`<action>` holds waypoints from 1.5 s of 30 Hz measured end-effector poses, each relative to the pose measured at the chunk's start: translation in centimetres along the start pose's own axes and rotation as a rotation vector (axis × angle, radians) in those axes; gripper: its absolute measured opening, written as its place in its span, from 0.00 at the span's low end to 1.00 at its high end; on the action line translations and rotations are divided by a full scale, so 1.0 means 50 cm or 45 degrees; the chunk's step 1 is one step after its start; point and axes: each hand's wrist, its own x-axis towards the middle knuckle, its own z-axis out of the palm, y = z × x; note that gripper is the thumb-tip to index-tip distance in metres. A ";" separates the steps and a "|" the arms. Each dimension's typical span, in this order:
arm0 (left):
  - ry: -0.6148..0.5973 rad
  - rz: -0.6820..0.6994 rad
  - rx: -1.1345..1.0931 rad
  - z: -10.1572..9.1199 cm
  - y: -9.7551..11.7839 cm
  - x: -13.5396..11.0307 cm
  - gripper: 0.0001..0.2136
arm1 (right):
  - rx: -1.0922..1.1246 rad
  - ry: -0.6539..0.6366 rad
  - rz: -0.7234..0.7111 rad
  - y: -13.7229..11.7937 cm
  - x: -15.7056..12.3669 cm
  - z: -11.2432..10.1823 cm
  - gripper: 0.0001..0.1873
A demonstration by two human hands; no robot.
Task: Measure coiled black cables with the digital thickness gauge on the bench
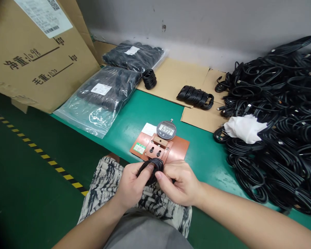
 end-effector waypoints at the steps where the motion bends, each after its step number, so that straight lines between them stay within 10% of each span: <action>1: -0.002 0.002 -0.002 0.000 0.001 0.000 0.18 | -0.001 0.002 0.001 0.000 -0.001 0.000 0.18; 45: -0.006 -0.014 -0.019 -0.001 0.002 -0.001 0.18 | -0.038 -0.005 -0.005 -0.003 0.004 0.001 0.20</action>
